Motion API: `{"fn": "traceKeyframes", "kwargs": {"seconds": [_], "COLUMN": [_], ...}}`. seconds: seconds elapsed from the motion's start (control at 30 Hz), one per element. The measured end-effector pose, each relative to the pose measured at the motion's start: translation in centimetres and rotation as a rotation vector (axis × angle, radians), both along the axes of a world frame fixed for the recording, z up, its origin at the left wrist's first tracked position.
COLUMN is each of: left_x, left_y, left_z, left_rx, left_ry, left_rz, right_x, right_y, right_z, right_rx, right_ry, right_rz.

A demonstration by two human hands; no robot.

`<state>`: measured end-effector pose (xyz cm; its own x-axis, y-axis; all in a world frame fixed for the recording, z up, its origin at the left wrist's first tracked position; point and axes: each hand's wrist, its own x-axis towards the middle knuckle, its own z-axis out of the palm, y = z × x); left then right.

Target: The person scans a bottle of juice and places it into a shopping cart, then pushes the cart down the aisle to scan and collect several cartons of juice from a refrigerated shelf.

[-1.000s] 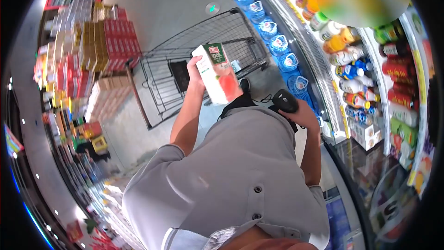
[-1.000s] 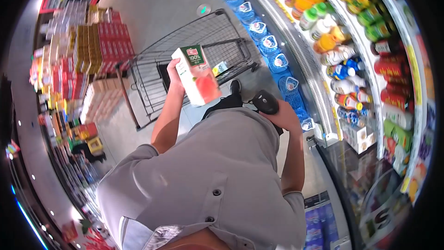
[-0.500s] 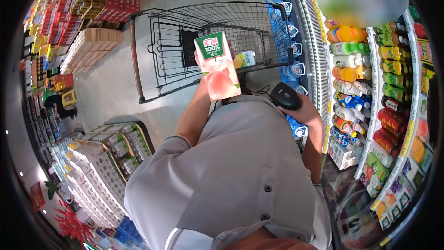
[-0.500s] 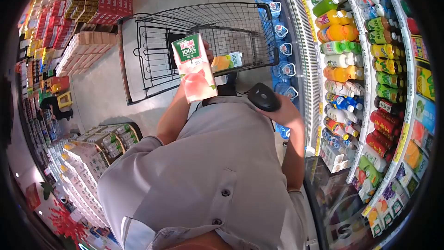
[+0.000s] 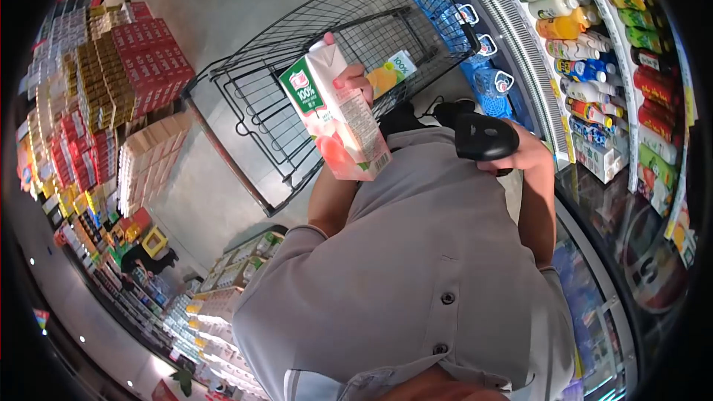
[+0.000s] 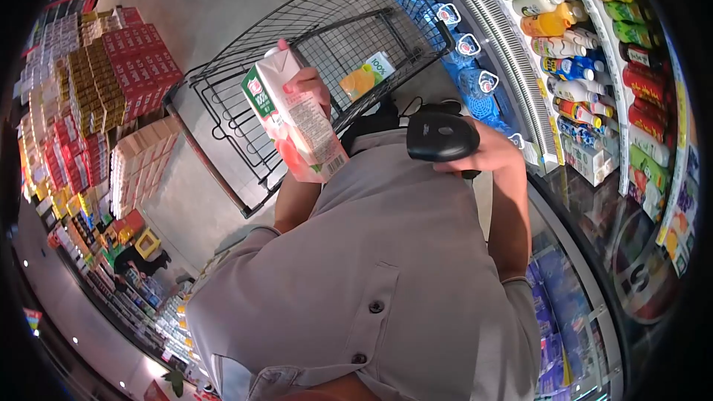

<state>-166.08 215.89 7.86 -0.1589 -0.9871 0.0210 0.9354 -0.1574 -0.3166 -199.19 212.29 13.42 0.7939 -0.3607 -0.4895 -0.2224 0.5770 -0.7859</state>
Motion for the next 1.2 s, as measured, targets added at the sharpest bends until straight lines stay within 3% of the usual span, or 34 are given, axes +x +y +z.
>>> {"fn": "traceKeyframes", "kwargs": {"seconds": [0.03, 0.07, 0.13, 0.2, 0.27, 0.43, 1.2], "left_x": [-0.1, -0.5, -1.1, -1.0, -1.1, -0.7, -0.3], "left_y": [-0.3, -0.7, -0.6, -1.1, -1.5, -2.5, -3.5], "left_z": [-0.3, -0.6, -0.4, -0.8, -0.9, -0.5, -2.8], "left_rx": [-0.089, -0.097, -0.119, -0.097, -0.152, -0.092, -0.180], "left_ry": [0.016, 0.027, 0.013, 0.021, 0.097, -0.037, -0.184], "left_rz": [-0.042, -0.059, -0.008, -0.038, -0.031, -0.007, 0.059], "right_x": [-0.1, -0.9, -1.5, -3.0, -4.0, -5.1, -3.6], "right_y": [0.6, 1.0, 2.5, 2.5, 3.1, 4.3, 3.4], "right_z": [-0.7, -0.3, 2.0, 0.0, 0.0, 0.1, 0.7], "right_rx": [0.142, 0.131, 0.362, 0.448, 0.531, 0.536, 0.488], "right_ry": [-0.267, -0.258, -0.030, -0.217, -0.182, -0.135, 0.070], "right_rz": [-0.111, -0.128, -0.385, -0.283, -0.320, -0.351, -0.348]}}
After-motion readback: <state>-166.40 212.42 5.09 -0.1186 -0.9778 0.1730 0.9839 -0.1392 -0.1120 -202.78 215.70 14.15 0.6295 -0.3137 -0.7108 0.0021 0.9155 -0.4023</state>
